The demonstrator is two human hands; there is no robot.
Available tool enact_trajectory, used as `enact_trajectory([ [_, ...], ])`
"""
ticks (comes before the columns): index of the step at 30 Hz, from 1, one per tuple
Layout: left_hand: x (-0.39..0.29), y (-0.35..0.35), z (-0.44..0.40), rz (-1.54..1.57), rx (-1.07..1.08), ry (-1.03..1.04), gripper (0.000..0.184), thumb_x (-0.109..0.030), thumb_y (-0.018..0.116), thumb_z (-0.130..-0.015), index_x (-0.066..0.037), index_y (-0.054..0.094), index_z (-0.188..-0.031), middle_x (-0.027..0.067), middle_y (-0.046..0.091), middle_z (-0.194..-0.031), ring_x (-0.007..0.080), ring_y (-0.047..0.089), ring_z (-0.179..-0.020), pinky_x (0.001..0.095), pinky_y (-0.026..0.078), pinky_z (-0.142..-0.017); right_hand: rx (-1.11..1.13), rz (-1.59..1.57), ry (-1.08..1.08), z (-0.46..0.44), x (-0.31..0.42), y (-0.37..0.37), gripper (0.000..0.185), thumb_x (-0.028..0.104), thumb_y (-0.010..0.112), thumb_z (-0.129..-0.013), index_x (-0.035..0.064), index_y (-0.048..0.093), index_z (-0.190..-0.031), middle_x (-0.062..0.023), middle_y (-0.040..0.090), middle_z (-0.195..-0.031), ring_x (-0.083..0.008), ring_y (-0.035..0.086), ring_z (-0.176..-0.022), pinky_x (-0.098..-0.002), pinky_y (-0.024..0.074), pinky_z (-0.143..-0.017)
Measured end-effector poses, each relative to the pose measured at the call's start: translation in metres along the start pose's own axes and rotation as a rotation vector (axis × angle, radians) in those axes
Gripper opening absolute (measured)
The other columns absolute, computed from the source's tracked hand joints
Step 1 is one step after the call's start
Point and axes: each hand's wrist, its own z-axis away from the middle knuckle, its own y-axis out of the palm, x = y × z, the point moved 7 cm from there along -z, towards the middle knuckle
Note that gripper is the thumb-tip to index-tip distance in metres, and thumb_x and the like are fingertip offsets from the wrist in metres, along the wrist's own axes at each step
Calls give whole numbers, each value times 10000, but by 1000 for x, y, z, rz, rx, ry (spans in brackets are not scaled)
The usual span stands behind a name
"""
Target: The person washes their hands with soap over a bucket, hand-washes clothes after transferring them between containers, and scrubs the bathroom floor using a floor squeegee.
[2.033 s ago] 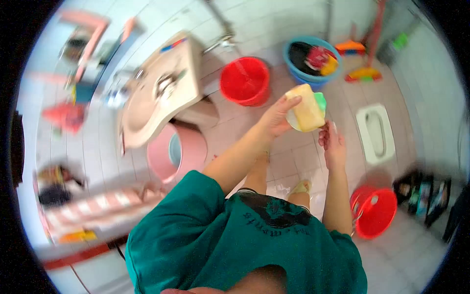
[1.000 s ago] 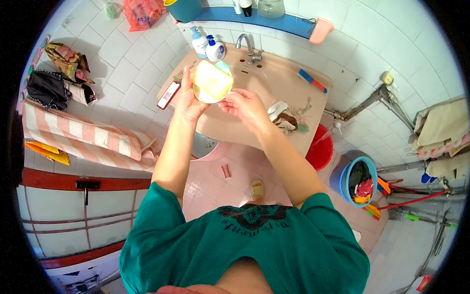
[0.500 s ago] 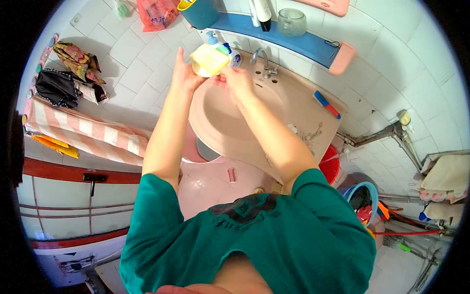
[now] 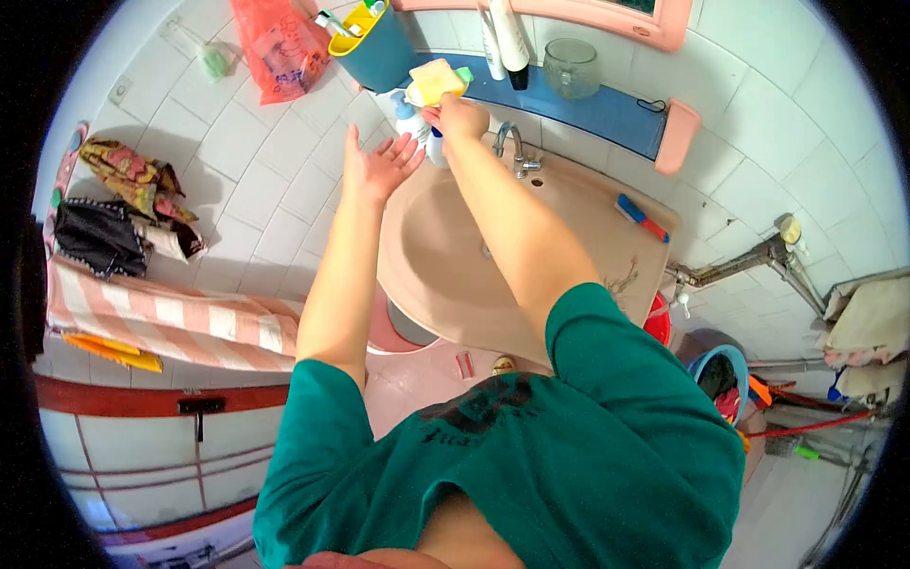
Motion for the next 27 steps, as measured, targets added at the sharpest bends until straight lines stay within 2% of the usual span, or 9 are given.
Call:
enact_trajectory([
  [8, -2, -70, -3, 50, -57, -64, 768, -475, 439, -788, 31, 105, -1260, 181, 381, -1092, 296, 403, -1003, 470, 333, -882, -167, -247, -51, -26, -38, 15, 126, -47, 516, -728, -112, 486, -831, -160, 530, -812, -222, 575, -692, -278, 529, -626],
  [11, 1, -91, -4, 72, -103, -91, 681, -454, 440, -795, 50, 198, -1184, 170, 389, -1055, 286, 411, -973, 467, 339, -877, -291, -597, 79, -29, -59, 14, 172, -68, 528, -726, -88, 465, -885, -143, 505, -892, -218, 552, -778, -257, 519, -680],
  [13, 6, -101, -4, 108, -148, -119, 594, -440, 442, -798, 45, 264, -1091, 160, 395, -1029, 283, 414, -951, 471, 340, -876, -99, -670, 140, -35, -71, 22, 206, -79, 517, -732, -79, 446, -925, -139, 493, -943, -219, 544, -812, -239, 515, -691],
  [16, 17, -118, -7, 175, -194, -160, 539, -433, 438, -801, 34, 309, -1038, 149, 414, -994, 274, 423, -925, 465, 344, -864, 52, -507, 383, 0, -96, 16, 190, -53, 496, -765, -115, 439, -936, -159, 505, -919, -238, 529, -909, -258, 492, -792],
  [17, 24, -125, -9, 161, -191, -193, 539, -433, 438, -801, 34, 309, -1038, 149, 414, -994, 274, 423, -925, 465, 344, -864, 296, -475, 419, 5, -108, 10, 191, -13, 490, -786, -107, 460, -948, -169, 513, -941, -229, 527, -929, -243, 477, -817],
  [21, 50, -145, -11, 332, -47, -397, 518, -416, 500, -759, 47, 368, -951, 148, 433, -941, 263, 428, -902, 449, 359, -831, 259, -210, 598, 99, -84, -55, 209, 44, 493, -804, -70, 492, -979, -143, 539, -951, -189, 533, -926, -223, 473, -801],
  [22, 55, -148, -6, 342, -60, -415, 493, -391, 512, -748, 48, 381, -931, 147, 438, -922, 260, 432, -889, 441, 357, -832, 188, -239, 551, 118, -65, -74, 209, 44, 493, -804, -70, 492, -979, -143, 539, -951, -189, 533, -926, -223, 473, -801],
  [24, 66, -142, 11, 359, -95, -461, 457, -350, 531, -727, 47, 395, -908, 143, 444, -893, 259, 435, -871, 427, 348, -838, 355, -68, 605, 158, -31, -98, 216, 87, 502, -808, -61, 506, -965, -121, 547, -949, -179, 530, -926, -252, 455, -818],
  [27, 83, -121, 41, 300, -154, -425, 403, -301, 526, -736, 40, 400, -910, 130, 443, -870, 248, 432, -856, 400, 346, -824, 241, -11, 388, 195, 56, -172, 225, 129, 499, -813, -45, 521, -954, -111, 558, -935, -177, 536, -898, -278, 430, -831],
])
